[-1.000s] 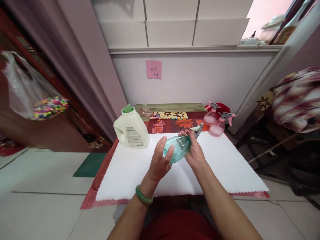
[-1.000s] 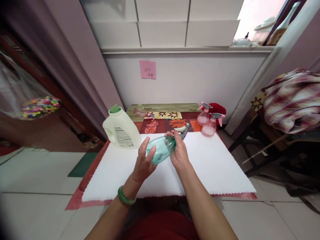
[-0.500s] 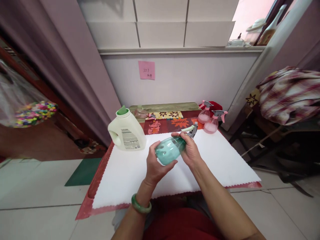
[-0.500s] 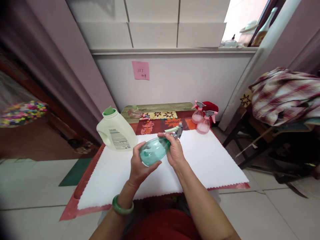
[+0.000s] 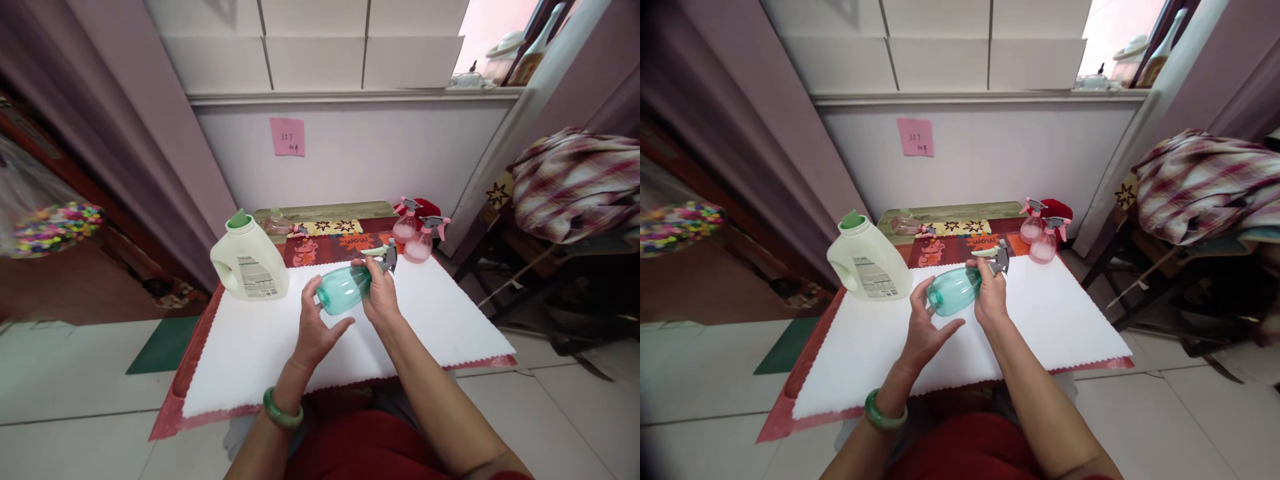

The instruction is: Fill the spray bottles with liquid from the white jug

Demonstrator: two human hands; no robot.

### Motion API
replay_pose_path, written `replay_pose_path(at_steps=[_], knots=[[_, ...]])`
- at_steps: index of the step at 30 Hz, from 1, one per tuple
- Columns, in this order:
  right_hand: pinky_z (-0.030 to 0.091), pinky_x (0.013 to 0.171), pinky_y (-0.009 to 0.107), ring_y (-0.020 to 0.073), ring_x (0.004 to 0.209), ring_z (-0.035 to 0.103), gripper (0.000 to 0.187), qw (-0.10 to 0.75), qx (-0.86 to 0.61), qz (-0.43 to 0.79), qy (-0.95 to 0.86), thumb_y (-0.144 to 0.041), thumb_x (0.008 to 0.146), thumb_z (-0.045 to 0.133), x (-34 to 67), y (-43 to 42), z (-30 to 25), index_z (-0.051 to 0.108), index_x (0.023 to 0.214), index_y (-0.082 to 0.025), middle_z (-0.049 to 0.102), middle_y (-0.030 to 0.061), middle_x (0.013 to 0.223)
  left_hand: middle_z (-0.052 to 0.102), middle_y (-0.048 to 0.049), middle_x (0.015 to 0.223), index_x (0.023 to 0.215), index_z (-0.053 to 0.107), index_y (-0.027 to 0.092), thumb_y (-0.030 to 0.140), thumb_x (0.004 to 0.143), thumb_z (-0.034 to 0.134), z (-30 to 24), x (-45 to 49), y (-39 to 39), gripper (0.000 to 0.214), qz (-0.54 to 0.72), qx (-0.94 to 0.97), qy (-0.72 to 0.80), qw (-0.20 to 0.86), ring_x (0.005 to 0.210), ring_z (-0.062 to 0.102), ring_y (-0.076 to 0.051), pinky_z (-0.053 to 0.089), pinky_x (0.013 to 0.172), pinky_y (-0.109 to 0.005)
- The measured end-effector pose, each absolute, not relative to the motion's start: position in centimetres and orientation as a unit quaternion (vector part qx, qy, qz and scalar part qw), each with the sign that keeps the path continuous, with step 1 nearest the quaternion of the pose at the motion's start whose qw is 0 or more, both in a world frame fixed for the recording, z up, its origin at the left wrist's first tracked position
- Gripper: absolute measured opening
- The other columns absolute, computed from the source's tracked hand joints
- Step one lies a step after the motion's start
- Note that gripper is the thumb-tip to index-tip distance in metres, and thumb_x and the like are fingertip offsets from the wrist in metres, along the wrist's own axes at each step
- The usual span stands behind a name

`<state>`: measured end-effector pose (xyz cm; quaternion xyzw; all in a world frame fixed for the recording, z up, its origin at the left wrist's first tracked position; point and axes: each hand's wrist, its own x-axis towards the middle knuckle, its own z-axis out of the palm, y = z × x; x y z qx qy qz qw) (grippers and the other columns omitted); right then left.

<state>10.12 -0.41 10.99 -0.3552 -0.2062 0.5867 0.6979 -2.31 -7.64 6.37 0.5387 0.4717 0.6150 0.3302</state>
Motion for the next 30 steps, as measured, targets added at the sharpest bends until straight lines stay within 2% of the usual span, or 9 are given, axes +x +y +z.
replay_pose_path(at_steps=[3, 6, 8, 10, 13, 15, 19, 23, 30], knots=[[0.050, 0.072, 0.028, 0.0146, 0.072, 0.066, 0.028, 0.689, -0.346, 0.600, -0.213, -0.043, 0.072, 0.083, 10.3, -0.5, 10.9, 0.070, 0.080, -0.020, 0.077, 0.0001, 0.076, 0.041, -0.0130, 0.145, 0.131, 0.043, 0.028, 0.032, 0.066, 0.087, 6.5, -2.4, -7.5, 0.079, 0.618, 0.556, 0.471, 0.297, 0.136, 0.044, -0.030, 0.050, 0.100, -0.047], [0.050, 0.073, 0.027, 0.0151, 0.074, 0.067, 0.027, 0.669, -0.344, 0.612, -0.243, -0.040, 0.071, 0.084, 10.8, -0.5, 11.0, 0.070, 0.082, -0.020, 0.078, 0.0010, 0.077, 0.051, -0.0075, 0.131, 0.128, 0.042, 0.030, 0.033, 0.057, 0.092, 7.1, -2.7, -7.5, 0.087, 0.602, 0.446, 0.463, 0.474, 0.113, 0.058, -0.023, 0.054, 0.091, -0.039], [0.050, 0.073, 0.027, 0.0152, 0.074, 0.066, 0.029, 0.646, -0.342, 0.627, -0.271, -0.040, 0.070, 0.085, 11.2, -0.5, 11.2, 0.069, 0.081, -0.019, 0.078, 0.0018, 0.078, 0.059, -0.0040, 0.115, 0.126, 0.042, 0.029, 0.046, 0.063, 0.088, 7.4, -2.8, -7.4, 0.079, 0.571, 0.382, 0.449, 0.571, 0.093, 0.064, -0.020, 0.056, 0.078, -0.035], [0.050, 0.070, 0.027, 0.0152, 0.072, 0.065, 0.031, 0.620, -0.336, 0.643, -0.297, -0.043, 0.070, 0.085, 11.5, -0.6, 11.4, 0.068, 0.080, -0.019, 0.078, 0.0025, 0.080, 0.064, -0.0042, 0.094, 0.119, 0.049, 0.023, 0.069, 0.077, 0.067, 7.4, -2.8, -7.2, 0.065, 0.528, 0.347, 0.444, 0.636, 0.071, 0.064, -0.018, 0.053, 0.060, -0.031], [0.051, 0.068, 0.028, 0.0164, 0.072, 0.067, 0.033, 0.597, -0.322, 0.660, -0.322, -0.047, 0.071, 0.085, 11.5, -0.7, 11.7, 0.067, 0.079, -0.020, 0.079, 0.0027, 0.081, 0.063, -0.0086, 0.069, 0.096, 0.061, 0.013, 0.089, 0.081, 0.027, 6.9, -2.8, -6.9, 0.085, 0.432, 0.292, 0.435, 0.734, 0.044, 0.055, -0.016, 0.035, 0.038, -0.026], [0.052, 0.071, 0.030, 0.0169, 0.074, 0.069, 0.033, 0.599, -0.308, 0.666, -0.321, -0.046, 0.070, 0.086, 11.5, -0.6, 11.9, 0.066, 0.079, -0.021, 0.079, 0.0024, 0.081, 0.062, -0.0110, 0.063, 0.085, 0.064, 0.011, 0.092, 0.078, 0.018, 6.5, -2.8, -6.8, 0.094, 0.383, 0.261, 0.424, 0.778, 0.038, 0.051, -0.016, 0.026, 0.034, -0.025], [0.057, 0.077, 0.030, 0.0171, 0.078, 0.072, 0.032, 0.621, -0.288, 0.664, -0.300, -0.043, 0.071, 0.087, 12.0, 0.0, 12.5, 0.066, 0.081, -0.021, 0.079, 0.0026, 0.081, 0.064, -0.0124, 0.063, 0.083, 0.067, 0.008, 0.092, 0.079, 0.022, 5.9, -3.1, -6.8, 0.095, 0.366, 0.222, 0.400, 0.811, 0.040, 0.056, -0.018, 0.029, 0.035, -0.026], [0.059, 0.066, 0.027, 0.0146, 0.069, 0.071, 0.031, 0.667, -0.301, 0.627, -0.269, -0.042, 0.073, 0.087, 13.8, 1.5, 13.9, 0.066, 0.085, -0.022, 0.077, 0.0003, 0.081, 0.068, -0.0157, 0.072, 0.089, 0.069, 0.005, 0.090, 0.079, 0.034, 5.4, -4.0, -7.2, 0.092, 0.399, 0.196, 0.382, 0.810, 0.052, 0.063, -0.021, 0.045, 0.046, -0.030], [0.036, 0.043, 0.020, 0.0060, 0.045, 0.042, 0.029, 0.748, -0.333, 0.447, -0.361, -0.044, 0.076, 0.082, 19.9, 6.5, 16.6, 0.066, 0.086, -0.021, 0.064, -0.0054, 0.068, 0.073, -0.0126, 0.098, 0.109, 0.067, 0.014, 0.075, 0.079, 0.062, 3.9, -6.5, -7.5, 0.068, 0.519, 0.200, 0.381, 0.739, 0.080, 0.070, -0.022, 0.058, 0.073, -0.036]])
